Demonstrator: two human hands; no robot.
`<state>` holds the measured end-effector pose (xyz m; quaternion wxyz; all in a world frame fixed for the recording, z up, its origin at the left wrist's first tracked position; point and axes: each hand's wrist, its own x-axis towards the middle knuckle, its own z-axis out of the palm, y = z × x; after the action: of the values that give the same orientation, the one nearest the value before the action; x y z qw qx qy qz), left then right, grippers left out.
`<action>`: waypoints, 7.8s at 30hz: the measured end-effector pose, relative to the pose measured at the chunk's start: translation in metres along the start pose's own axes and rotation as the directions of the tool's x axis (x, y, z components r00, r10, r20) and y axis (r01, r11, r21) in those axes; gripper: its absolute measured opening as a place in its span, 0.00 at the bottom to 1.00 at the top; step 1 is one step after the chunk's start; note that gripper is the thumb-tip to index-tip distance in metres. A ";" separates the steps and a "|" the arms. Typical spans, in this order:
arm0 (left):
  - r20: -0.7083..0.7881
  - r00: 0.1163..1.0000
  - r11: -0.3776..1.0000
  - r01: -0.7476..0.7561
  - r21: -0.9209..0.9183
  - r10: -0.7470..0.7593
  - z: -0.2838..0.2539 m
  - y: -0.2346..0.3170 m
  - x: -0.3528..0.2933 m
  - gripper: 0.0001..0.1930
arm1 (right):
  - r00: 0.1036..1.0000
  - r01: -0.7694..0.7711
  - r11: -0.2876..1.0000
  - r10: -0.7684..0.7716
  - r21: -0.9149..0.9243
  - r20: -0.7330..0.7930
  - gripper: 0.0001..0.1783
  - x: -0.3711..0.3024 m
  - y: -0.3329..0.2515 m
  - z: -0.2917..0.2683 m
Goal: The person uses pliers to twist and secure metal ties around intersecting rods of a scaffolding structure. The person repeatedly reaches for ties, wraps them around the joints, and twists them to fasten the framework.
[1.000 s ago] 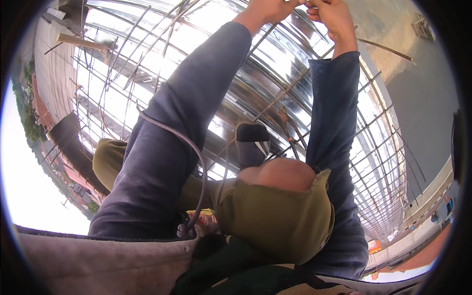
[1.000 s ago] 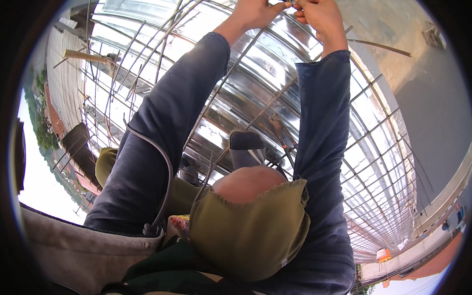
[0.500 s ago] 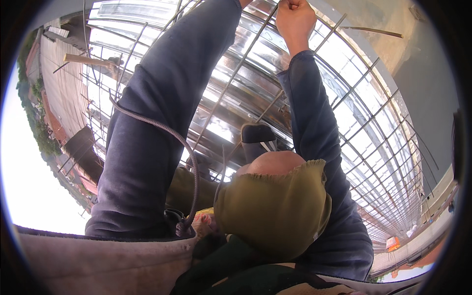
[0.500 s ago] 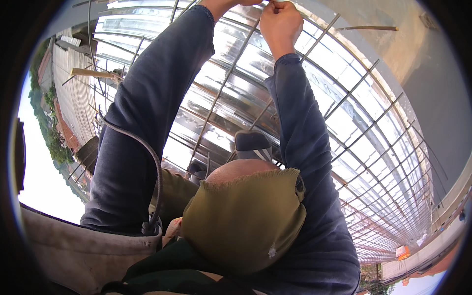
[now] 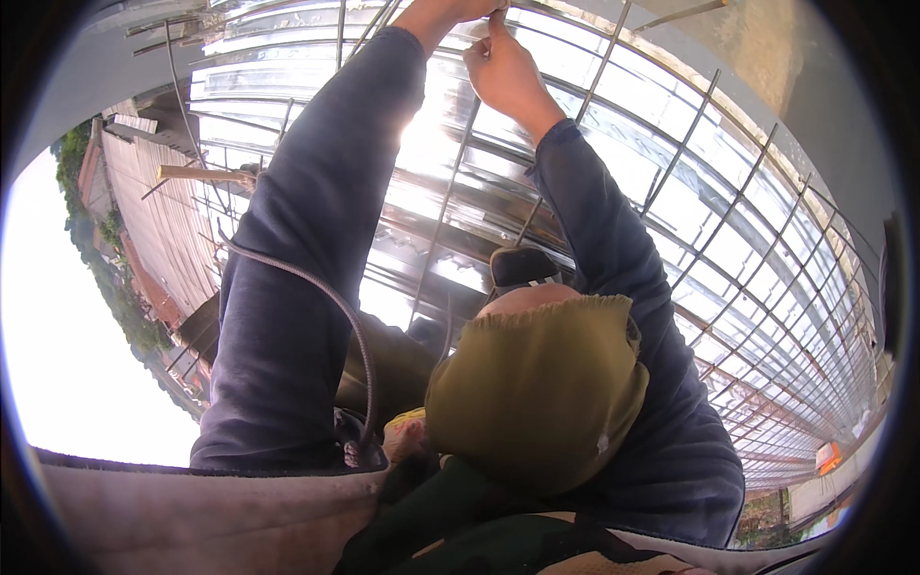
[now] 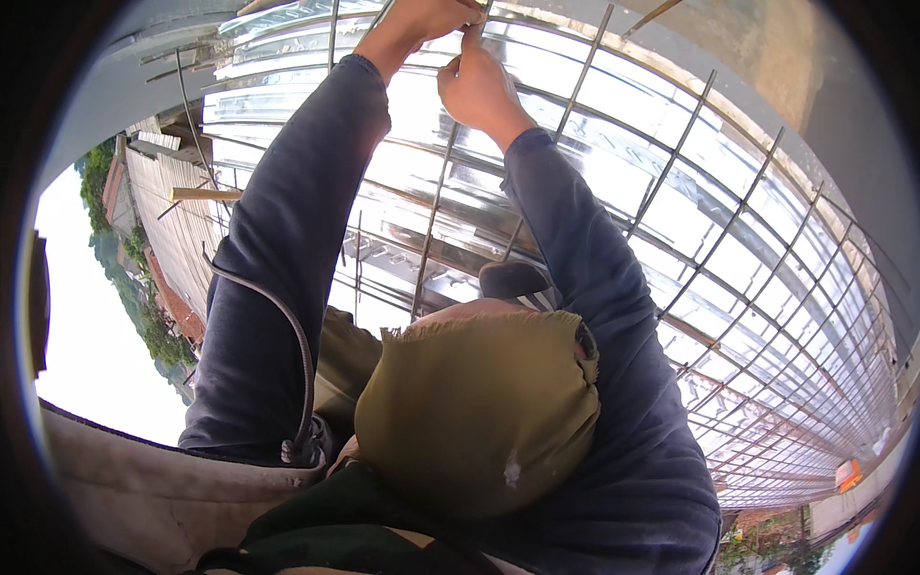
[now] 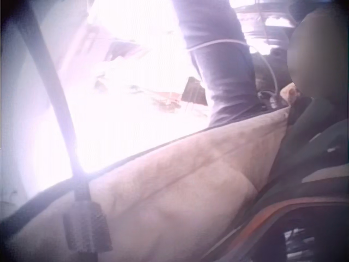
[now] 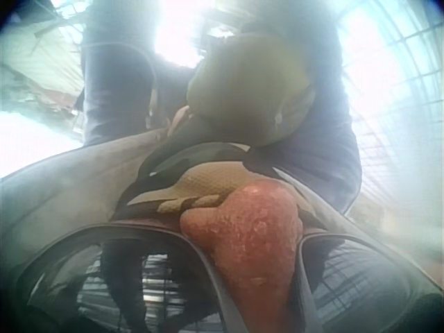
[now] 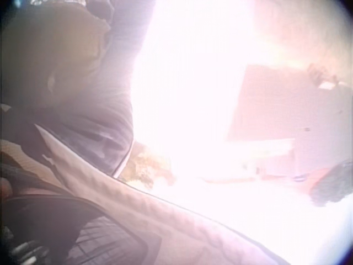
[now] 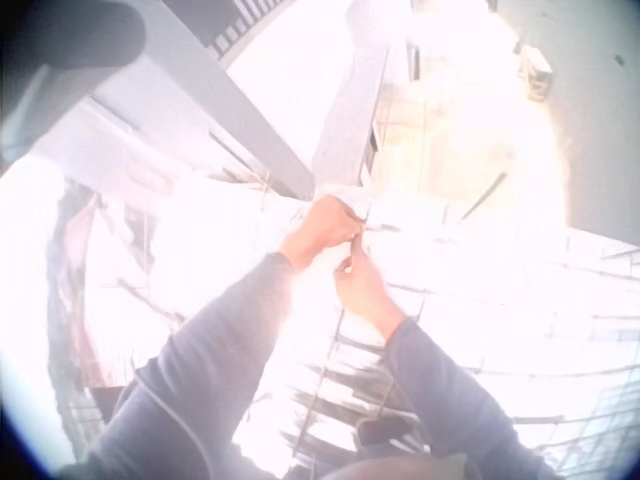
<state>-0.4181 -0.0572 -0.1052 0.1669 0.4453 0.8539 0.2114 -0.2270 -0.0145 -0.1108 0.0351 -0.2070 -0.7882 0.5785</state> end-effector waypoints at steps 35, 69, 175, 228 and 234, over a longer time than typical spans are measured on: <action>-0.527 0.814 0.931 0.349 0.108 -0.244 0.090 0.058 -0.216 0.30 | 0.982 0.187 0.839 -0.144 -0.511 0.123 0.14 -0.272 0.014 -0.155; -0.667 0.676 0.914 0.405 -0.022 -0.315 0.112 0.057 -0.205 0.19 | 0.871 0.455 -0.801 0.311 -0.389 0.380 0.18 0.049 -0.149 -0.038; -0.675 0.667 0.898 0.439 0.016 -0.314 0.109 0.057 -0.206 0.18 | 0.633 0.624 -0.657 0.108 -0.423 0.767 0.29 0.082 -0.165 -0.158; -0.364 0.913 0.795 0.078 0.602 0.186 -0.061 -0.100 -0.362 0.25 | 0.962 0.066 0.503 0.197 -0.862 0.189 0.28 -0.210 -0.066 -0.169; -0.187 0.956 0.841 0.290 0.457 -0.228 -0.042 -0.137 -0.420 0.39 | 0.699 -0.684 0.635 0.711 -0.359 -0.077 0.26 -0.415 0.035 -0.189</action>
<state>-0.3024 -0.4858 -0.0982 0.0244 0.3389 0.9405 -0.0036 0.2171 0.0111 -0.0044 -0.2578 -0.4770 -0.7393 0.3993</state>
